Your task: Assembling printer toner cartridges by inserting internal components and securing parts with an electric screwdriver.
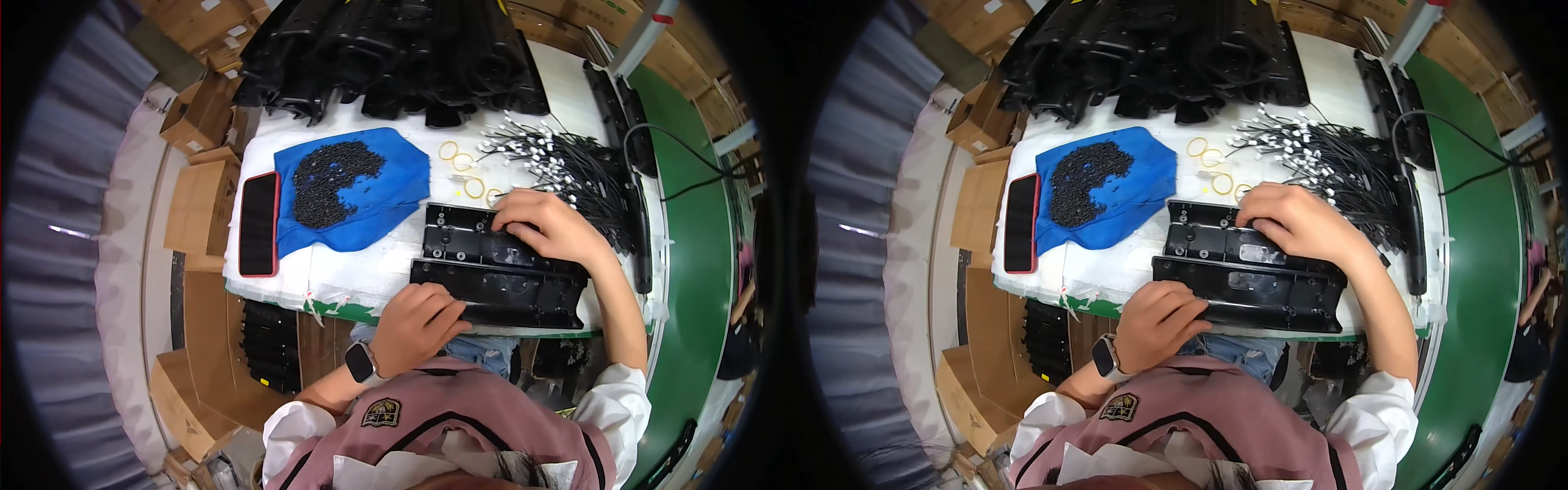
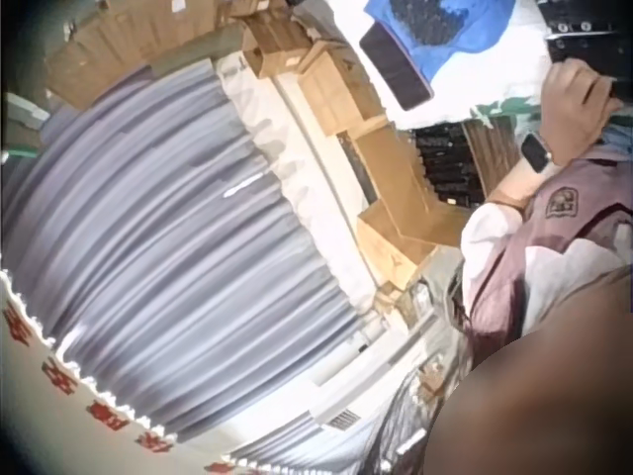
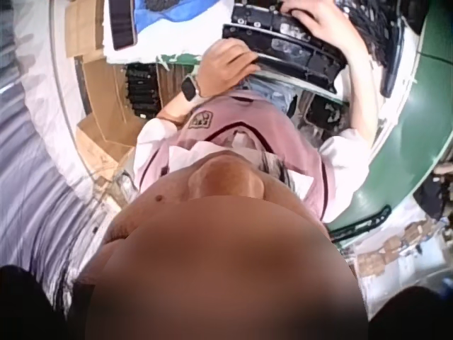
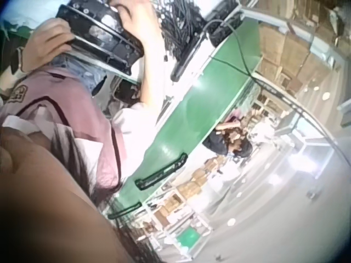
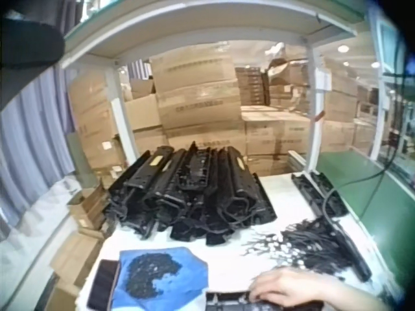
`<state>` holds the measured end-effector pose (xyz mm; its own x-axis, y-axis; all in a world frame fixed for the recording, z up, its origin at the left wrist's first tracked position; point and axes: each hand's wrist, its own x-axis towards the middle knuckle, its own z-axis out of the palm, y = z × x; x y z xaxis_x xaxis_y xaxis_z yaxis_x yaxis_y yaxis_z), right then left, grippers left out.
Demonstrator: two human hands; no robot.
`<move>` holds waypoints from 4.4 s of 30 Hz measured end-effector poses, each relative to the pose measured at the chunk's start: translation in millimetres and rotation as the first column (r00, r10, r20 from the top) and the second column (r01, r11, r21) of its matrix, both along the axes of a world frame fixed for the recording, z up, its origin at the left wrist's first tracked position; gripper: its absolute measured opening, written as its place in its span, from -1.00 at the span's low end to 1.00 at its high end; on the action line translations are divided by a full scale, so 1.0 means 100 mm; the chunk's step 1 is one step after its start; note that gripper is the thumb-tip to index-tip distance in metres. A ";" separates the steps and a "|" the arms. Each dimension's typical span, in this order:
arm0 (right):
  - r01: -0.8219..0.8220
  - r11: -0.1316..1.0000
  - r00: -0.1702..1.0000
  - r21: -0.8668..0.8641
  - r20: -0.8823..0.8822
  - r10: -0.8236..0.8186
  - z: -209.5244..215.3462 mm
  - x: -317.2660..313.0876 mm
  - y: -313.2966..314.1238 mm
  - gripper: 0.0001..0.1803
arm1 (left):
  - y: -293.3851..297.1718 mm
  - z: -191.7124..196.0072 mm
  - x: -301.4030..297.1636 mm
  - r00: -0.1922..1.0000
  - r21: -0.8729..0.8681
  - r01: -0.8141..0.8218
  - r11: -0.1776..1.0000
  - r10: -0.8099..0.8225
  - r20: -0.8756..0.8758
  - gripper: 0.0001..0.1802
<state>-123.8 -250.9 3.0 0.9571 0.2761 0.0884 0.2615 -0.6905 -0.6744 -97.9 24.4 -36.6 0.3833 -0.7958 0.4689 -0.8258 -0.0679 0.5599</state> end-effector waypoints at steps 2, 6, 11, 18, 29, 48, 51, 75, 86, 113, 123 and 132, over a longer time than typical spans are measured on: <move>0.032 0.999 0.996 -0.023 0.079 -0.030 0.06 -0.05 0.02 -0.86 | -0.02 0.10 0.08 0.999 -0.060 0.036 0.998 -0.037 -0.013 -0.65; 0.149 0.989 0.960 -0.001 0.240 -0.144 0.22 -0.21 0.01 -0.87 | -0.01 0.21 0.76 0.943 -0.181 -0.237 0.955 0.270 0.192 -0.87; 0.338 0.941 0.915 -0.026 0.245 -0.322 0.32 -0.57 -0.01 -0.87 | -0.08 0.23 1.53 0.725 0.231 -0.654 0.720 0.508 0.466 -0.85; 0.638 0.763 0.733 0.101 0.221 -0.643 0.21 -1.11 -0.24 -0.91 | -0.11 0.19 1.62 0.770 0.227 -0.619 0.752 0.524 0.364 -0.90; 0.860 0.048 0.269 -0.508 0.371 -0.889 -0.22 -1.35 -0.92 -0.44 | -0.05 0.26 1.51 0.838 0.075 -0.532 0.844 0.511 0.190 -0.91; -0.512 0.244 0.589 0.824 0.543 -0.599 0.62 -1.43 0.20 -0.48 | -1.06 0.61 -0.06 0.635 -0.055 0.494 0.868 -0.403 -0.659 -0.90; -0.521 0.228 0.590 0.823 0.540 -0.601 0.53 -1.43 0.20 -0.56 | -1.04 0.60 -0.05 0.636 -0.062 0.520 0.852 -0.434 -0.637 -0.89; -0.462 0.198 0.558 0.864 0.457 -0.692 0.29 -1.81 0.27 -0.66 | -2.53 0.32 0.44 0.862 0.070 0.357 0.931 -0.358 0.358 -0.69; -0.330 0.287 0.502 0.899 0.425 -0.753 0.09 -2.31 0.18 -0.61 | -2.78 0.81 0.77 0.864 -0.419 0.302 0.857 -0.060 0.500 -0.82; -0.249 0.366 0.627 0.897 0.437 -0.644 0.10 -1.72 0.27 -0.59 | -2.23 0.47 1.09 0.965 -0.202 0.254 0.946 -0.234 0.118 -0.82; -0.295 0.405 0.635 0.865 0.494 -0.594 0.16 -1.74 0.32 -0.58 | -2.24 0.99 1.07 0.815 -0.800 0.568 0.194 -0.268 0.513 -0.81; -0.386 0.453 0.666 0.803 0.583 -0.466 0.27 -1.50 0.26 -0.53 | -1.04 0.50 0.56 0.953 -0.008 0.303 0.953 -0.303 0.030 -0.88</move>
<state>-274.2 -224.8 29.9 0.4744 -0.3876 0.7903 0.8711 0.0777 -0.4848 -41.9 -79.2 13.2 0.1115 -0.8663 0.4868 -0.8218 0.1950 0.5353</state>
